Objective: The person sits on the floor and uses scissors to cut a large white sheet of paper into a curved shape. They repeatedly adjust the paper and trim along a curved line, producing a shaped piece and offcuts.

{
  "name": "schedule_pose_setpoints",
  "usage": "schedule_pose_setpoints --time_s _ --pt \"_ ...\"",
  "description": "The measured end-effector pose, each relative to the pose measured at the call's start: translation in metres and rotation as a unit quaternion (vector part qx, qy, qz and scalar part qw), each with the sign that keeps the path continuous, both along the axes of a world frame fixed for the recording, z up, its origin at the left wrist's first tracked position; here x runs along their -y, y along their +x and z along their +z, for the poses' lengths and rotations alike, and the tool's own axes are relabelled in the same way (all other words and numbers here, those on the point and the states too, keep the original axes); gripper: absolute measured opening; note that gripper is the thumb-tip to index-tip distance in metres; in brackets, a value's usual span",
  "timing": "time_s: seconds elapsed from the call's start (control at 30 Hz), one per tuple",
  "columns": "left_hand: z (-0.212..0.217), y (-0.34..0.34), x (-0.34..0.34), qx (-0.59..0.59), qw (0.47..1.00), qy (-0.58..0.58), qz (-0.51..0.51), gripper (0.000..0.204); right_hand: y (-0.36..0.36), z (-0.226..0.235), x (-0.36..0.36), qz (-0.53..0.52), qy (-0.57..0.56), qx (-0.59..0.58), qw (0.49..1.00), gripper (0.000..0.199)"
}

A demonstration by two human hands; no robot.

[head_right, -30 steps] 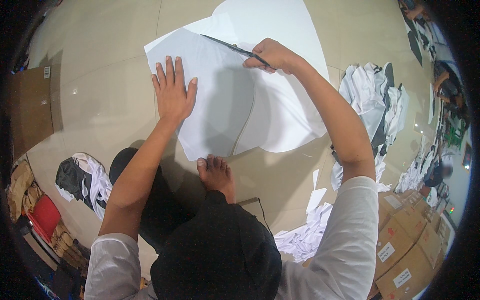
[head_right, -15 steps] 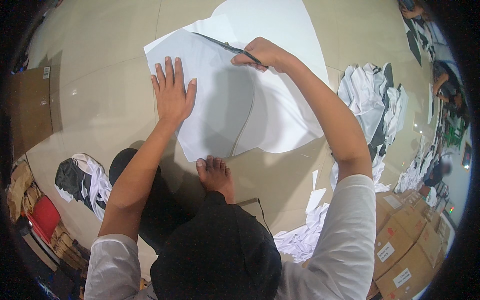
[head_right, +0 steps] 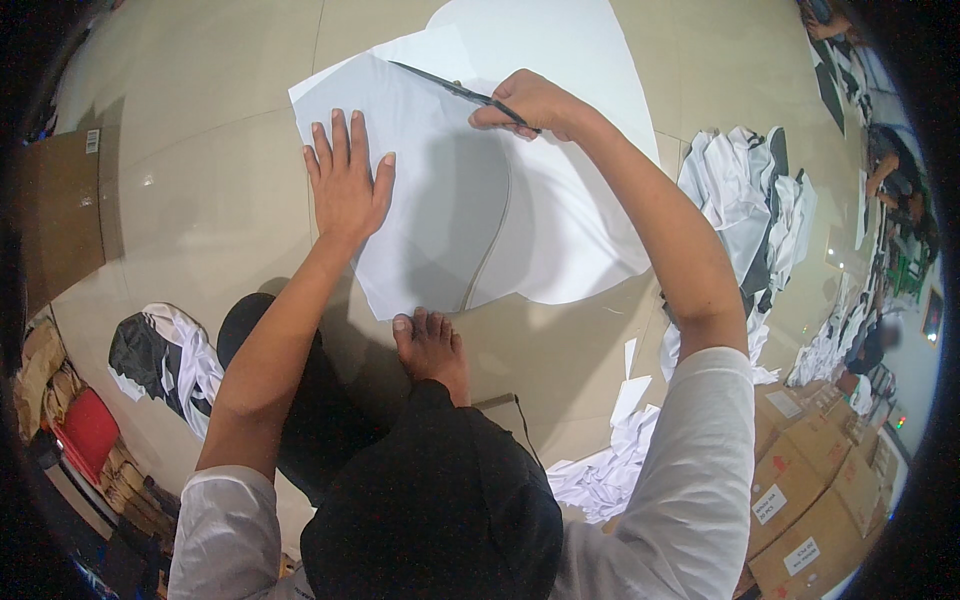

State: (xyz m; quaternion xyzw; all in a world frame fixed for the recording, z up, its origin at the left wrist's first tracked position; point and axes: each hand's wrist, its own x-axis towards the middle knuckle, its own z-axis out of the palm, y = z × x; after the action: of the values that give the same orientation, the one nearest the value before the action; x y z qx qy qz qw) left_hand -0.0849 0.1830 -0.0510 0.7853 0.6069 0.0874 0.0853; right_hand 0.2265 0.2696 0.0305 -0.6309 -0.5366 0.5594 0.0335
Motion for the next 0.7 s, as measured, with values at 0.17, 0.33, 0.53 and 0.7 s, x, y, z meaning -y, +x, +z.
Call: schedule_pose_setpoints --time_s 0.17,0.33,0.53,0.7 --pt "0.000 -0.001 0.000 -0.003 1.000 -0.002 0.001 0.081 -0.006 0.003 -0.003 -0.007 -0.004 -0.008 1.000 0.044" --pt "-0.002 0.000 -0.001 -0.012 1.000 -0.002 0.003 0.082 -0.008 -0.001 -0.007 -0.003 0.000 -0.009 1.000 0.042" --pt "-0.002 0.000 0.000 -0.010 1.000 -0.002 0.002 0.082 -0.010 -0.004 -0.009 -0.003 0.006 -0.009 1.000 0.041" --pt "-0.001 0.000 -0.001 -0.013 1.000 -0.004 0.002 0.082 -0.008 -0.005 -0.007 -0.006 0.013 -0.026 1.000 0.041"
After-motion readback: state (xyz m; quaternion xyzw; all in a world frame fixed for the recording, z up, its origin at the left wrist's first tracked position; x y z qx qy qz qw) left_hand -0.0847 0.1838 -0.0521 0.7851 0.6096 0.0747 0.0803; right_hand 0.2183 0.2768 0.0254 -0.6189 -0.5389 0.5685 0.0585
